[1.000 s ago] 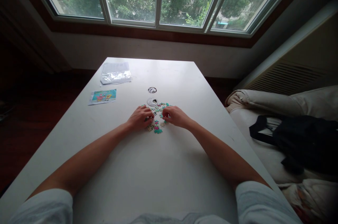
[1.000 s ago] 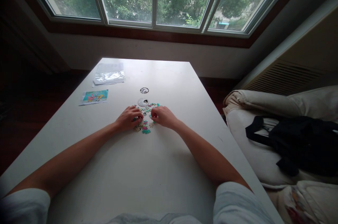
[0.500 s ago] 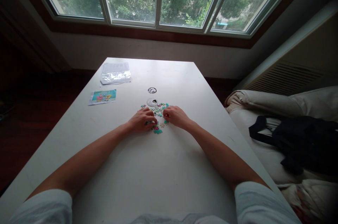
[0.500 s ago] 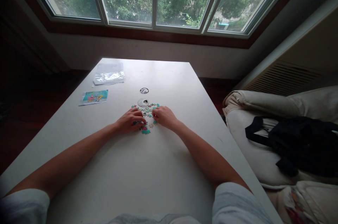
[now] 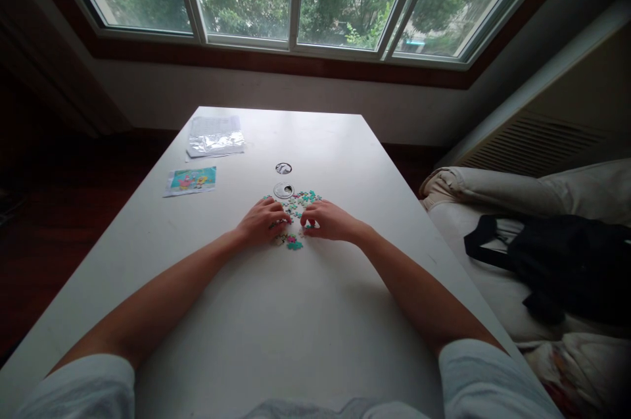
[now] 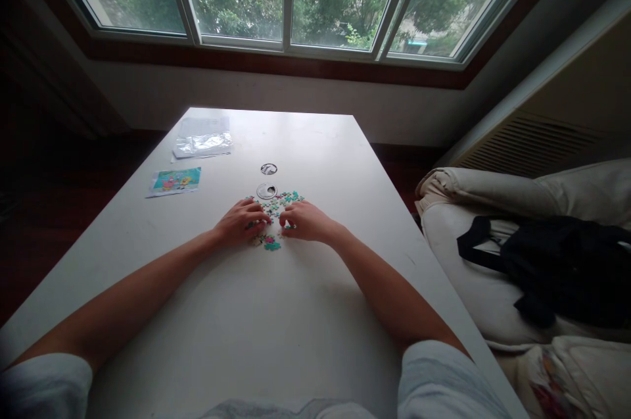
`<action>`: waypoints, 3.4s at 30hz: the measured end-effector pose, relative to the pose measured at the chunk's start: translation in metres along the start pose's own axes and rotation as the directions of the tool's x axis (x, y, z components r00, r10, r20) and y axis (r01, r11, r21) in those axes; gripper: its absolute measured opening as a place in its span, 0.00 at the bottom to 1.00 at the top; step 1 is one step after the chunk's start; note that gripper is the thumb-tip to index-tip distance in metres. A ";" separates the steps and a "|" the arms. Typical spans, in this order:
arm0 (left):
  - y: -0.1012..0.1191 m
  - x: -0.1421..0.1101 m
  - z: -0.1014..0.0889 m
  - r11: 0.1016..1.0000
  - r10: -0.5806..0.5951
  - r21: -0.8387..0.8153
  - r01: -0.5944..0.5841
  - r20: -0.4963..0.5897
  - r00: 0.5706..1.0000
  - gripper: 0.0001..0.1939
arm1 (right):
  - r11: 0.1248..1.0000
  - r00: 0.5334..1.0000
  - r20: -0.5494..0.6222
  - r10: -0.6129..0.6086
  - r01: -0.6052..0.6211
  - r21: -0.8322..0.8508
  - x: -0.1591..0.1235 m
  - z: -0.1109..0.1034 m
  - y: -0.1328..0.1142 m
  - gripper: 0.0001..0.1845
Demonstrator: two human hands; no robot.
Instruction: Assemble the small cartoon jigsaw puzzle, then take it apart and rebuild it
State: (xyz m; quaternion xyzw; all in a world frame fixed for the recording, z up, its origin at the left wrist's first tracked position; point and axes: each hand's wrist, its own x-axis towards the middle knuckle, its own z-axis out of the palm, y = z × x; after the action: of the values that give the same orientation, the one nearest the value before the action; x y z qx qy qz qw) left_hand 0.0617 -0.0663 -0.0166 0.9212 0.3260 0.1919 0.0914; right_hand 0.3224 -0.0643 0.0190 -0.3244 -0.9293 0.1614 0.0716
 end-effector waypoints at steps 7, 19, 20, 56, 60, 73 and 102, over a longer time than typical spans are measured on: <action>-0.004 0.001 0.001 1.000 -0.004 -0.012 0.004 -0.022 1.000 0.10 | 1.000 1.000 -0.019 -0.022 0.021 -0.019 0.002 0.006 -0.012 0.03; -0.002 0.000 -0.001 0.999 0.016 -0.034 -0.016 0.011 1.000 0.09 | 0.975 0.986 -0.151 0.075 -0.040 0.220 0.003 0.004 0.003 0.02; -0.002 0.000 -0.001 0.999 0.015 -0.036 -0.015 0.009 1.000 0.09 | 0.987 0.980 -0.179 0.090 -0.064 0.147 0.003 0.005 0.004 0.03; 0.000 0.001 -0.003 0.999 0.016 -0.035 -0.015 0.023 1.000 0.10 | 0.997 0.989 -0.149 0.021 -0.010 0.070 0.000 0.002 0.020 0.04; -0.001 0.000 -0.003 0.999 0.015 -0.031 -0.015 0.022 1.000 0.10 | 0.998 1.000 -0.018 -0.004 0.006 0.060 -0.003 -0.005 0.014 0.08; -0.003 -0.001 -0.002 1.000 0.013 -0.025 -0.013 0.012 1.000 0.10 | 0.959 1.000 0.026 -0.006 -0.001 0.282 0.000 -0.003 0.014 0.04; 0.015 0.004 0.009 0.995 0.096 0.010 -0.098 0.120 0.988 0.29 | 0.968 0.920 -0.302 0.248 -0.224 0.113 0.005 0.024 0.053 0.03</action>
State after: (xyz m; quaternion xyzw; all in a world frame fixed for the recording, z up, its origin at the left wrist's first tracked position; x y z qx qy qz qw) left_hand 0.0769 -0.0755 -0.0192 0.9465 0.2762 0.1381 0.0940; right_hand 0.3436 -0.0279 -0.0220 -0.4526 -0.8533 0.1506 0.2106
